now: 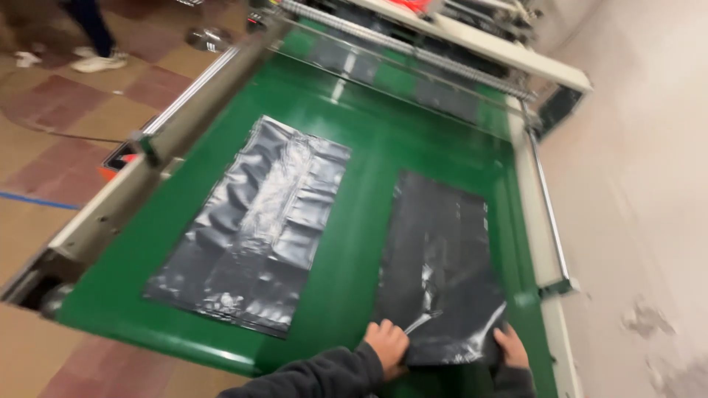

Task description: Folding black plastic bags as they come off the production line and placing them into a red storage crate.

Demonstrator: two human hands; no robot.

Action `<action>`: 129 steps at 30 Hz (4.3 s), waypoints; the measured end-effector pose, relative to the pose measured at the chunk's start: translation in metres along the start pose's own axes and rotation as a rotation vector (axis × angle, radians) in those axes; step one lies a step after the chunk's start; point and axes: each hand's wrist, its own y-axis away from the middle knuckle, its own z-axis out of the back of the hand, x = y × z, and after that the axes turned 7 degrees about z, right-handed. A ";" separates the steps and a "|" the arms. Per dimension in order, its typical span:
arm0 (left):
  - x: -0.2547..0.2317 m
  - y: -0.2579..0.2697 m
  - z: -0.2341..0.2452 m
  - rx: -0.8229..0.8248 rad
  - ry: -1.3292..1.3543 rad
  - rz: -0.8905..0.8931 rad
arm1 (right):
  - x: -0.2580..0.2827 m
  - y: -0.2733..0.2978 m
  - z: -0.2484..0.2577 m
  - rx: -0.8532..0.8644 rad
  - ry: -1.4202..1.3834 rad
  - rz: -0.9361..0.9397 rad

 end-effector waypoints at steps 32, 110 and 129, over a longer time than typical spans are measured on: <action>0.171 -0.240 0.013 -0.234 0.118 0.483 | 0.022 -0.178 -0.078 -0.151 1.124 0.269; 0.164 0.160 0.144 0.087 -0.164 0.712 | 0.056 0.057 -0.455 0.564 -0.678 -0.249; 0.207 0.229 0.188 0.385 -0.051 0.596 | 0.089 0.062 -0.397 0.733 0.249 0.229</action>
